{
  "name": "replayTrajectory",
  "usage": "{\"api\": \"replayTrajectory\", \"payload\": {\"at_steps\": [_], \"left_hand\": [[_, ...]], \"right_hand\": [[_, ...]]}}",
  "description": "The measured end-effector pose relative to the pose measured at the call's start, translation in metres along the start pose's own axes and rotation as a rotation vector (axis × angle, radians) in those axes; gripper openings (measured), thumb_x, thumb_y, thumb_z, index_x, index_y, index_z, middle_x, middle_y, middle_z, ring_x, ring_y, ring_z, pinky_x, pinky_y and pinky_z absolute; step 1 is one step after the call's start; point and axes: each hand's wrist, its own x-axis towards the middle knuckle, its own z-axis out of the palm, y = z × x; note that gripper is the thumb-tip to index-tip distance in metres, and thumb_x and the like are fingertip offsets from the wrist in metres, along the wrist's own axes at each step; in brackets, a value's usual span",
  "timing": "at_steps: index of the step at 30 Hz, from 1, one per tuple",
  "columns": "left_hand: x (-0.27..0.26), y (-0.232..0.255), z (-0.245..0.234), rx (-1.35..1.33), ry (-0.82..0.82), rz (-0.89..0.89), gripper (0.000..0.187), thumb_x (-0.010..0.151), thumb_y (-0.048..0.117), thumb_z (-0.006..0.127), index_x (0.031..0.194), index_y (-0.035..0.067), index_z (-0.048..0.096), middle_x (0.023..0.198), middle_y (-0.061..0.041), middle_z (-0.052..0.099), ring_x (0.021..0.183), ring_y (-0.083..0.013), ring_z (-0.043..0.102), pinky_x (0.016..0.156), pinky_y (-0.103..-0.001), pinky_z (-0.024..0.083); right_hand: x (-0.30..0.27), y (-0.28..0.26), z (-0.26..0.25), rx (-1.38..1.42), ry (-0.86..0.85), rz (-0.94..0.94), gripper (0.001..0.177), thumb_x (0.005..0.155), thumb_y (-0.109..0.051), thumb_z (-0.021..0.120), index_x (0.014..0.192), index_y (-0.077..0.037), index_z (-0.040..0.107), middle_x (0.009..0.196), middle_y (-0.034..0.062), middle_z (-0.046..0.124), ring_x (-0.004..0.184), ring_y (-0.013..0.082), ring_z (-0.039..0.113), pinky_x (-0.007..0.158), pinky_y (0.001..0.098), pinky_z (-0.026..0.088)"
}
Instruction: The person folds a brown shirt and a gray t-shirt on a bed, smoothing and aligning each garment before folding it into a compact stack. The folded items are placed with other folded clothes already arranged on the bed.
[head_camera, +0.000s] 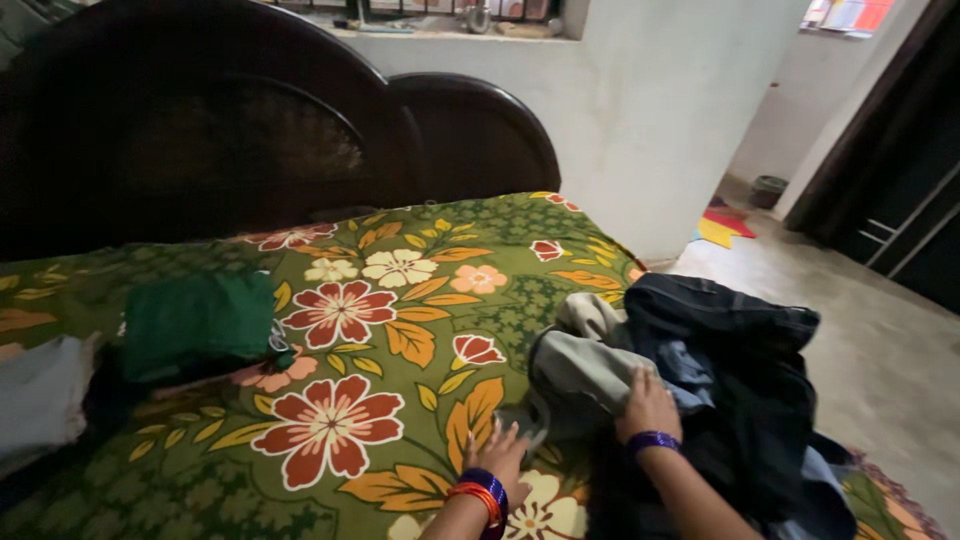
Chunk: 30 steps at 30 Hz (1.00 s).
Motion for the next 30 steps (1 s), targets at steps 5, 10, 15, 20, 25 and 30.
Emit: {"api": "replayTrajectory", "payload": {"at_steps": [5,10,15,20,25,30], "left_hand": [[0.001,-0.030,0.006,-0.014,-0.016,0.013,0.086,0.086,0.042,0.070,0.159,0.024,0.031,0.174,-0.007,0.007,0.161,-0.0313,-0.001,0.124,-0.066,-0.002],[-0.018,-0.052,-0.004,-0.026,-0.017,-0.034,0.088,0.087,0.043,0.069,0.161,0.019,0.028,0.174,-0.009,0.006,0.160,-0.0319,-0.003,0.125,-0.066,-0.005],[-0.021,-0.059,-0.011,-0.064,0.016,-0.043,0.084,0.091,0.039,0.066,0.162,0.019,0.026,0.173,-0.011,0.007,0.161,-0.0314,-0.001,0.125,-0.063,-0.002],[-0.018,-0.087,0.001,-0.410,0.292,-0.059,0.084,0.088,0.061,0.061,0.154,0.012,0.040,0.160,-0.016,0.040,0.149,-0.0333,0.037,0.122,-0.050,0.030],[-0.031,-0.125,0.019,-0.722,0.369,-0.255,0.083,0.084,0.063,0.069,0.140,0.002,0.056,0.143,-0.022,0.058,0.136,-0.0337,0.056,0.113,-0.041,0.045],[-0.086,-0.195,0.032,-0.535,0.179,-0.538,0.070,0.082,0.054,0.080,0.124,-0.001,0.071,0.129,-0.023,0.067,0.125,-0.0297,0.066,0.107,-0.037,0.051]], "right_hand": [[0.035,0.014,0.032,-0.054,-0.079,-0.002,0.074,0.089,-0.033,0.061,0.156,-0.019,0.034,0.144,0.0120,0.057,0.135,0.0266,0.055,0.120,0.0459,0.033],[0.035,0.004,0.057,-0.064,-0.310,0.026,0.030,0.099,-0.037,0.050,0.116,-0.025,0.073,0.119,0.0116,0.076,0.115,0.0313,0.071,0.112,0.0469,0.047],[-0.010,-0.028,0.053,0.274,-0.179,-0.059,0.021,0.096,-0.028,0.052,0.110,-0.019,0.067,0.106,0.0192,0.076,0.104,0.0415,0.069,0.090,0.0524,0.054],[-0.071,-0.055,0.000,0.722,-0.238,-0.183,0.022,0.088,-0.026,0.070,0.104,-0.012,0.066,0.095,0.0137,0.075,0.091,0.0297,0.073,0.080,0.0417,0.056],[-0.144,-0.123,-0.025,1.130,-0.470,-0.399,0.019,0.094,-0.020,0.069,0.104,-0.004,0.064,0.088,0.0038,0.065,0.084,0.0114,0.059,0.075,0.0318,0.053],[-0.199,-0.169,-0.008,1.162,-0.734,-0.550,0.016,0.096,-0.019,0.071,0.099,-0.004,0.067,0.084,-0.0005,0.065,0.082,0.0101,0.061,0.071,0.0292,0.053]]}}
